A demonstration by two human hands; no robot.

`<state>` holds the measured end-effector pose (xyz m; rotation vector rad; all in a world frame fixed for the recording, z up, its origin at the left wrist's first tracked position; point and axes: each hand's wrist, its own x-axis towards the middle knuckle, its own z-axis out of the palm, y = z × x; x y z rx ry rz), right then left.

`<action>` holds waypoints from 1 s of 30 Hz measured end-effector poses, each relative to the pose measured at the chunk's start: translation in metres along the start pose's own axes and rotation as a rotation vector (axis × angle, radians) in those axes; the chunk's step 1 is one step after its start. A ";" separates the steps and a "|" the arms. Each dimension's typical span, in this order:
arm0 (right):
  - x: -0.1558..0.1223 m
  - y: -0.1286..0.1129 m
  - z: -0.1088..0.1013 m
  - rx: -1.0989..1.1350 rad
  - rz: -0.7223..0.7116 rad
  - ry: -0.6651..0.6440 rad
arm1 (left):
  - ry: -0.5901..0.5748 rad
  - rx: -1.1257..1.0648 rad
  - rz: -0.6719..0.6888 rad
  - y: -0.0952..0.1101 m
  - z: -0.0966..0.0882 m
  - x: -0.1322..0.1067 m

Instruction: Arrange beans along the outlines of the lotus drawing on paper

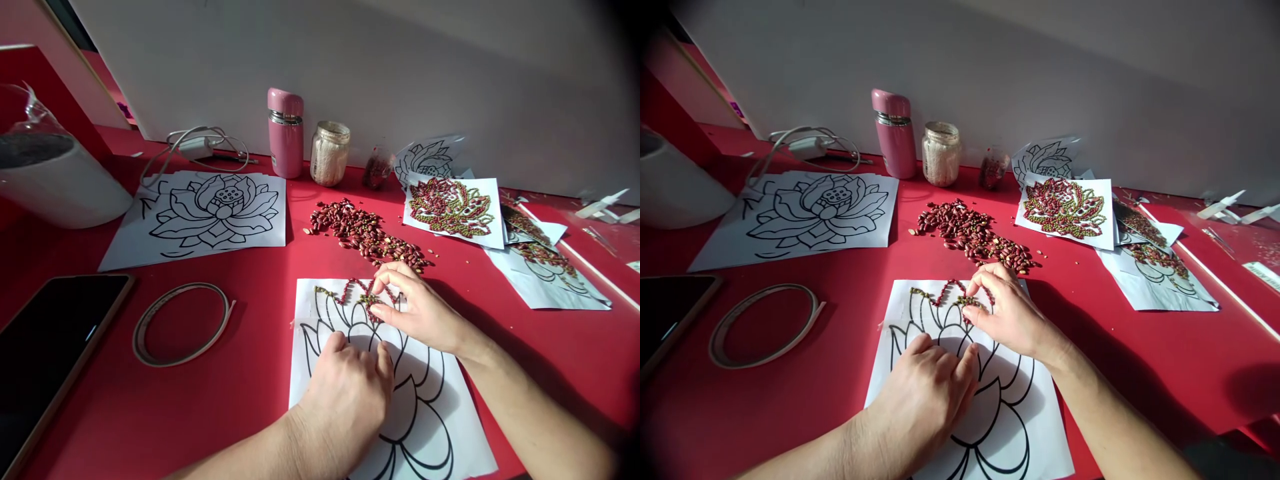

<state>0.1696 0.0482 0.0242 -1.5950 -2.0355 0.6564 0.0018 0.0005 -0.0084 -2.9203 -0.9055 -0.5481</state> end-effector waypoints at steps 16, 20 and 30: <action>0.000 -0.016 0.001 -0.041 0.013 -0.052 | 0.278 0.061 -0.005 -0.006 0.010 0.005; 0.001 -0.018 0.003 -0.027 0.033 -0.033 | 0.346 0.075 0.014 -0.009 0.010 0.008; 0.014 -0.001 -0.015 0.088 0.003 0.244 | 0.398 0.179 0.038 -0.011 0.024 0.004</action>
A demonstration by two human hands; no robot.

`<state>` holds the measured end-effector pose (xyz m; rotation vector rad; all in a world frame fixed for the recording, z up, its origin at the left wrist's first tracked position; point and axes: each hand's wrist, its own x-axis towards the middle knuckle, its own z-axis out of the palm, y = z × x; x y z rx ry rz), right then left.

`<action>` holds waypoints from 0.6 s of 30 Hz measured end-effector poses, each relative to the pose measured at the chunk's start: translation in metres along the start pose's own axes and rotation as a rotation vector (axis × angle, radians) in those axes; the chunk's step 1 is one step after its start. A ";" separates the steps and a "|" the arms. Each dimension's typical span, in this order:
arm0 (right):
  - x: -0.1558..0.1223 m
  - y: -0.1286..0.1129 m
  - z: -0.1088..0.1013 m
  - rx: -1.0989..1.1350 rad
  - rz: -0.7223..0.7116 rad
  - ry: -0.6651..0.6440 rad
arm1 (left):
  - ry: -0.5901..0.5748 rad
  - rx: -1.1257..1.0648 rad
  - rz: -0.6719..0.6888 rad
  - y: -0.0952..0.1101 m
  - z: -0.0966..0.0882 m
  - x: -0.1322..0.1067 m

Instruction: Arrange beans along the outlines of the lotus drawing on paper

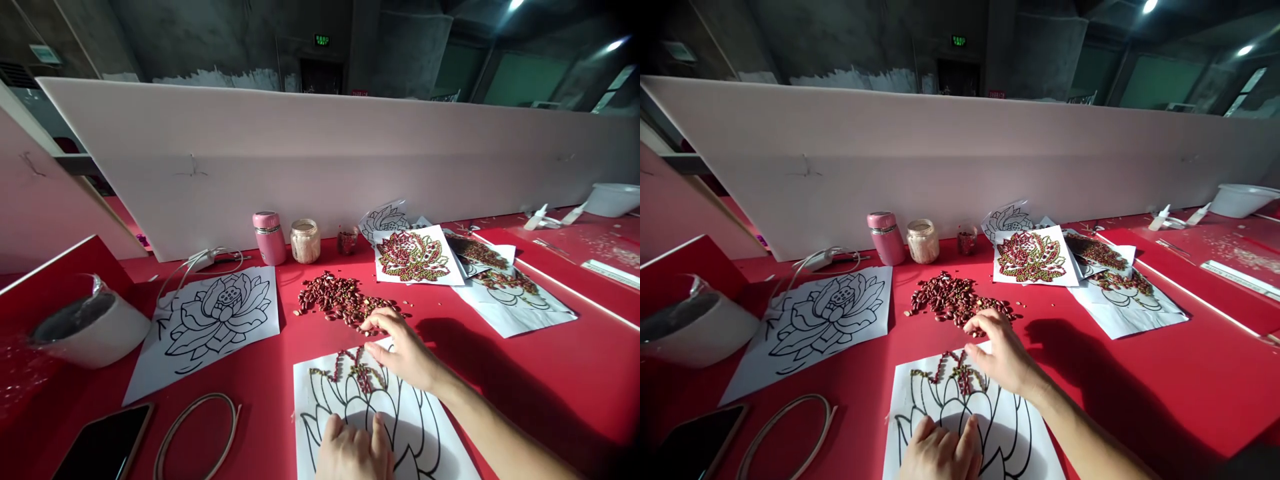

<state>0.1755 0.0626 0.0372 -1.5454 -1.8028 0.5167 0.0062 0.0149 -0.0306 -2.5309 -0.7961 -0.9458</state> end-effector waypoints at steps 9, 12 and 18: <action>0.051 0.038 0.014 -0.206 0.132 0.079 | 0.019 -0.008 -0.016 -0.003 -0.003 0.005; 0.059 0.033 0.017 -0.255 0.094 0.038 | 0.013 -0.015 -0.031 -0.004 -0.002 0.005; 0.065 0.029 0.016 -0.338 0.107 0.018 | -0.003 -0.046 -0.051 -0.004 -0.001 0.005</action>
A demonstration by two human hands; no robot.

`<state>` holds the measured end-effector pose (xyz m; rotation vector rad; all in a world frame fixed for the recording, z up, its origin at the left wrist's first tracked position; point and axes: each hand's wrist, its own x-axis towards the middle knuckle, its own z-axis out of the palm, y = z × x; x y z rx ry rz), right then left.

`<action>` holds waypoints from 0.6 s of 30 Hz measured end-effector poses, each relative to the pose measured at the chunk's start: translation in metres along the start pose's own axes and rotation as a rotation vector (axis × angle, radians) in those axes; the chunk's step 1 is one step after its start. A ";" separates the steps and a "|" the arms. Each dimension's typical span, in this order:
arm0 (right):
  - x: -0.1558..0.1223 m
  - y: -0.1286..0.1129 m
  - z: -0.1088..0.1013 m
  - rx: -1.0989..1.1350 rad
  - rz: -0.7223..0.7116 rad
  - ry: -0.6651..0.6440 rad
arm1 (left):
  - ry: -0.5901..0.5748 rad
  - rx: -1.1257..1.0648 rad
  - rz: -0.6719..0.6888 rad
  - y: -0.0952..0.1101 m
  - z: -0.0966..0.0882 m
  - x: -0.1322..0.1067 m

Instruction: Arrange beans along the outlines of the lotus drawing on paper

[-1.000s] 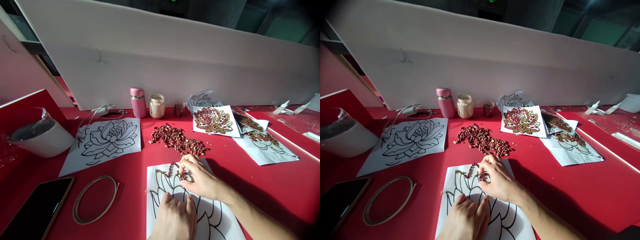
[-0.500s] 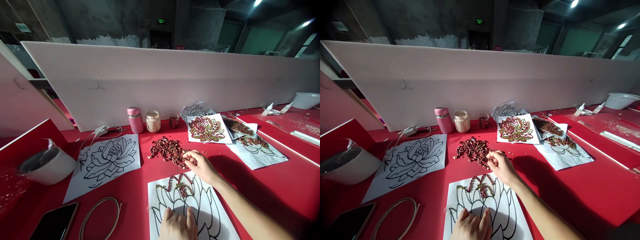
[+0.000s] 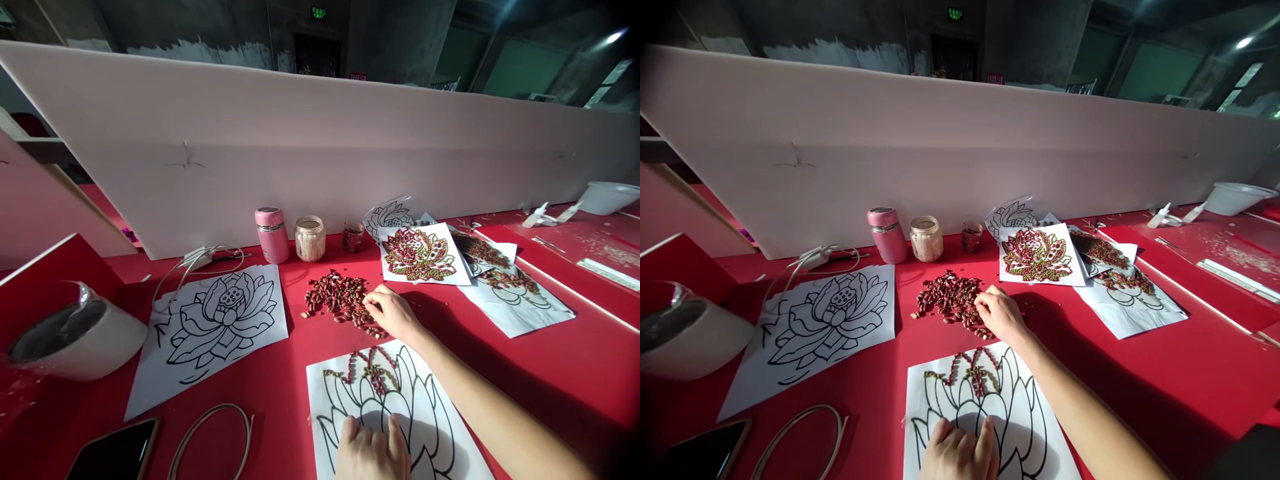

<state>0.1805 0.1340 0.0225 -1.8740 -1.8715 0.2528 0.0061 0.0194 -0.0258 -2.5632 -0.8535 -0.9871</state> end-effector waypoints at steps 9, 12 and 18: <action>0.005 -0.001 -0.004 -0.066 0.057 -0.032 | -0.003 -0.059 -0.057 0.004 0.002 -0.002; 0.006 0.000 -0.004 -0.070 0.046 -0.047 | 0.061 -0.072 -0.159 0.012 0.009 -0.004; 0.007 -0.001 -0.001 -0.072 0.024 -0.077 | 0.125 -0.100 -0.231 0.019 0.019 -0.006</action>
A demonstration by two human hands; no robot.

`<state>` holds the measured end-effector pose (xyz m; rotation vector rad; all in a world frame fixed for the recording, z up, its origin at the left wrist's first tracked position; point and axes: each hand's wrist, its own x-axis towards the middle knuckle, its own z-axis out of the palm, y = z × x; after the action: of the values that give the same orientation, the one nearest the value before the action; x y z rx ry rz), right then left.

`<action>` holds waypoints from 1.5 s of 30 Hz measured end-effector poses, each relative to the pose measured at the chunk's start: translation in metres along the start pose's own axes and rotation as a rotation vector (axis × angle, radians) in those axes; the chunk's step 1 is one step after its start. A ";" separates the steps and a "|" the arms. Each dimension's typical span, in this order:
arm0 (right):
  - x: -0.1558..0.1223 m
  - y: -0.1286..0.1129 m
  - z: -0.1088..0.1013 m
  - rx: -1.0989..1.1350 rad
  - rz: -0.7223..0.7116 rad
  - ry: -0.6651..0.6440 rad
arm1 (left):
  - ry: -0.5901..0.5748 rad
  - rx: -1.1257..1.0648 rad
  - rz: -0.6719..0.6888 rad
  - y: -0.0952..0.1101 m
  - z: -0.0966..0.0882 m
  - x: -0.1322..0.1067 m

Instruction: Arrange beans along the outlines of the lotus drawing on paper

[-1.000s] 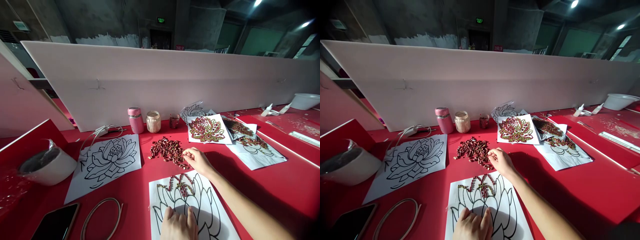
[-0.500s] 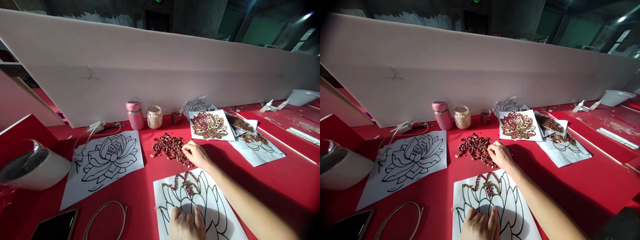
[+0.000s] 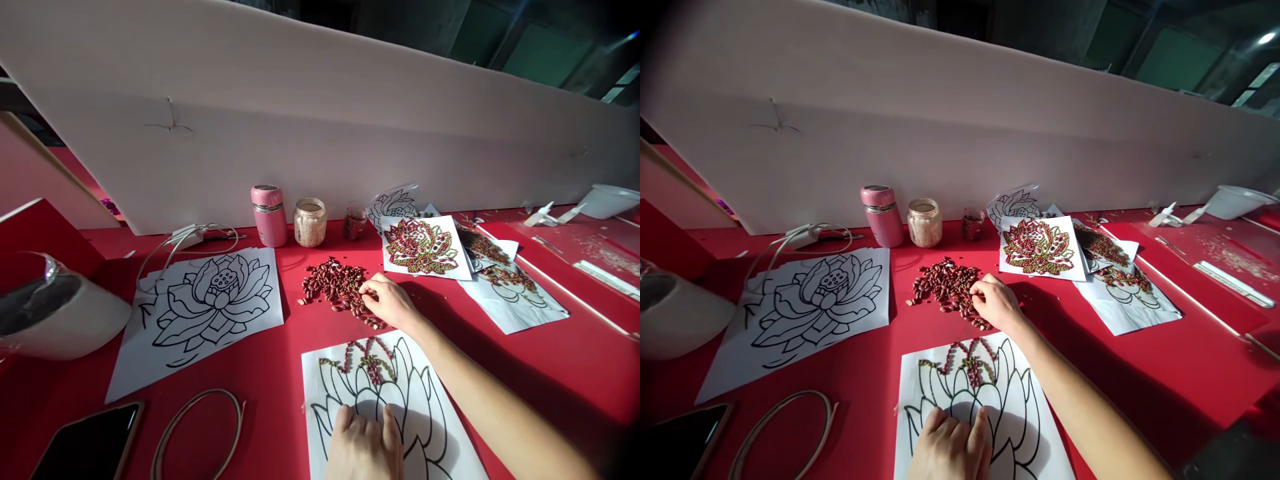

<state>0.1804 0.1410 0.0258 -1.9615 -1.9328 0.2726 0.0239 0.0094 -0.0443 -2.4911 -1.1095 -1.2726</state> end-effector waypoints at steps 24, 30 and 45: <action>0.006 0.006 -0.008 0.123 0.024 -0.033 | -0.175 -0.035 0.164 -0.012 -0.025 0.019; -0.036 0.014 -0.016 0.361 0.006 -0.044 | -0.382 -0.041 0.173 -0.011 -0.036 0.019; -0.141 -0.024 0.001 0.248 -0.115 0.115 | -0.513 -0.047 0.202 -0.009 -0.040 0.021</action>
<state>0.1526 0.0011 0.0168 -1.6652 -1.8342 0.3414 -0.0002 0.0106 -0.0052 -2.9649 -0.8793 -0.6267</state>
